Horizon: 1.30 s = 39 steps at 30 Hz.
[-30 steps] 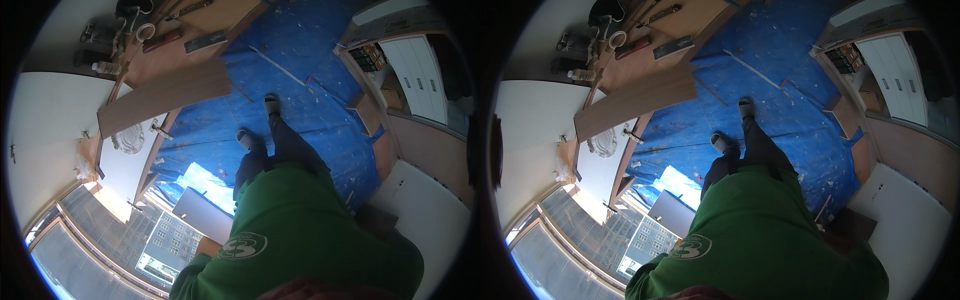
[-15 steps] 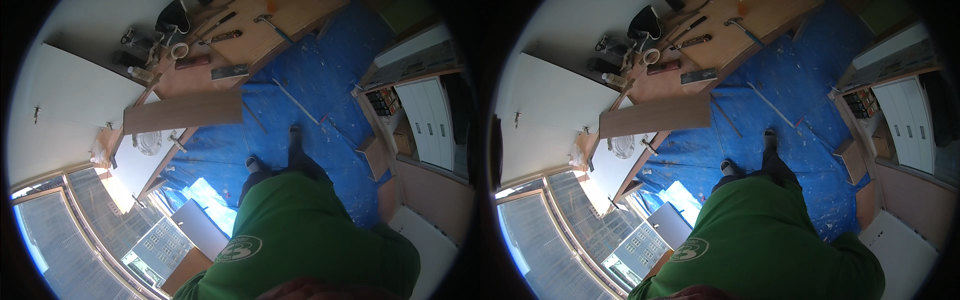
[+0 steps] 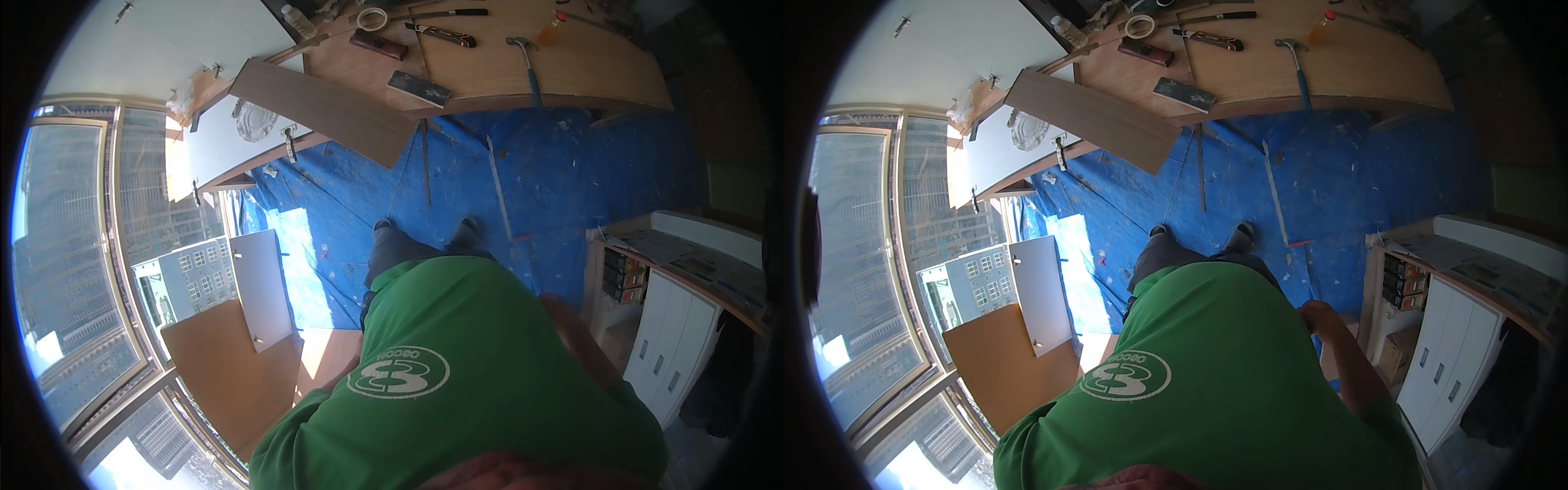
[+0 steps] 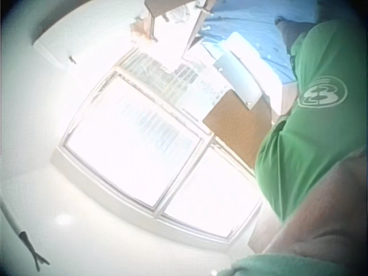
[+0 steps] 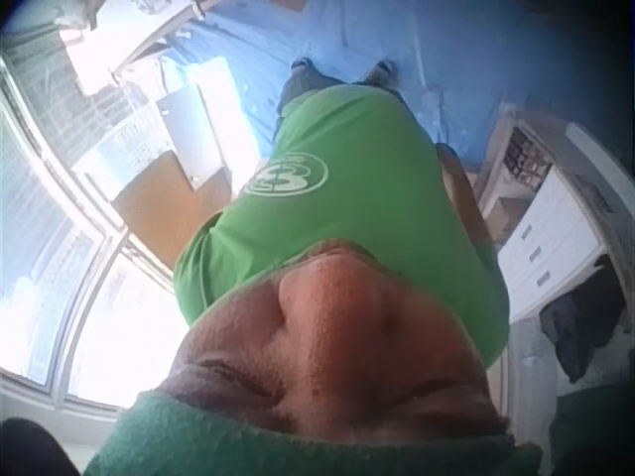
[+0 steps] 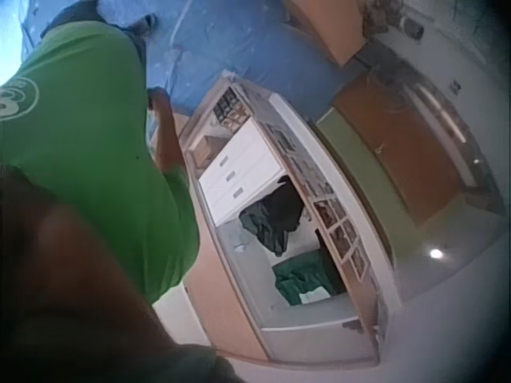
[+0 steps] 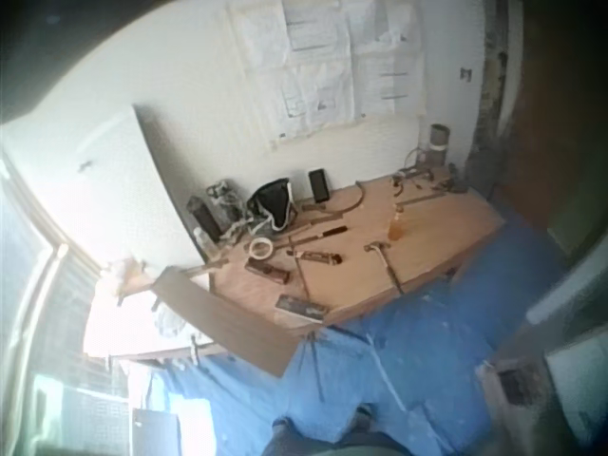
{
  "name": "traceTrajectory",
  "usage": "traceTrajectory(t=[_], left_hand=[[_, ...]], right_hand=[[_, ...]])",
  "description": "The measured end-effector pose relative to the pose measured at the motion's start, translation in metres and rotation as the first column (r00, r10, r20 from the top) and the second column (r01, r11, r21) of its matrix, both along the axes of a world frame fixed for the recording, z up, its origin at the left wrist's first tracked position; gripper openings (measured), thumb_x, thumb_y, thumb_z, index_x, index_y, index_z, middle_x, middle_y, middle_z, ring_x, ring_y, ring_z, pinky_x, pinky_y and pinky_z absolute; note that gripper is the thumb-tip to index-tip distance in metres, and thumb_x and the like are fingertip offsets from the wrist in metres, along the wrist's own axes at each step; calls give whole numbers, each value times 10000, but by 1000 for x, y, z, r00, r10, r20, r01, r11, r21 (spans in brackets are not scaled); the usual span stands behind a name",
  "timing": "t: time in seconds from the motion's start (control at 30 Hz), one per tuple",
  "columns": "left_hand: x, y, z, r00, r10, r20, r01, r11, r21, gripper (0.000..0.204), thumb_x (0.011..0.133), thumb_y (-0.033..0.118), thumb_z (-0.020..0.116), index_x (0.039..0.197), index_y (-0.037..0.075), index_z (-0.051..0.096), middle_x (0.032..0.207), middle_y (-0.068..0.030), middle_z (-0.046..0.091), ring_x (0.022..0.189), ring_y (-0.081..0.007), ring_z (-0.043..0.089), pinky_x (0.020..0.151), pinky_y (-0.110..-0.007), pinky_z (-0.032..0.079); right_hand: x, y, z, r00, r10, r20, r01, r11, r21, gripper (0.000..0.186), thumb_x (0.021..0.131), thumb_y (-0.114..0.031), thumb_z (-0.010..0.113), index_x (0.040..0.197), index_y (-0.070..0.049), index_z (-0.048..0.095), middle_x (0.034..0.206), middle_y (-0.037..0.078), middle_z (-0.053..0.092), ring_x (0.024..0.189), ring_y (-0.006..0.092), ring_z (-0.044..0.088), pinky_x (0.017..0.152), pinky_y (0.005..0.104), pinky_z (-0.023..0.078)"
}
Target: The person uses a hand plane to smooth the edge of a wooden board, then uses a chisel to carve along the edge, and finally sands the edge with a sanding block. The person works on a single board throughout the clip.
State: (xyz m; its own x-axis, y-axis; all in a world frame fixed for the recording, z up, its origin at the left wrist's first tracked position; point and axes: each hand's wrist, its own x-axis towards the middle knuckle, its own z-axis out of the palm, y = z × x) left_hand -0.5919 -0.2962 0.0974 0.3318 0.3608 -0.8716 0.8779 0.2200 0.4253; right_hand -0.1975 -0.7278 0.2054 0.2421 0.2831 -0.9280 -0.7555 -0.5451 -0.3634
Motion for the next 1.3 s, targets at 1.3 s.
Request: traceTrajectory(t=[1.3], left_hand=[[160,149,-125,820,-554,143,569,813,-119,591,1093,414,480,1532,19,455,1515,-157,562,1379,-268,539,1133,-413,431]], right_hand=[[128,84,75,751,661,-4,-644,730,-231,467,902,-305,762,1260,-10,707,1173,211,744,1059,321,724,912,447,561]])
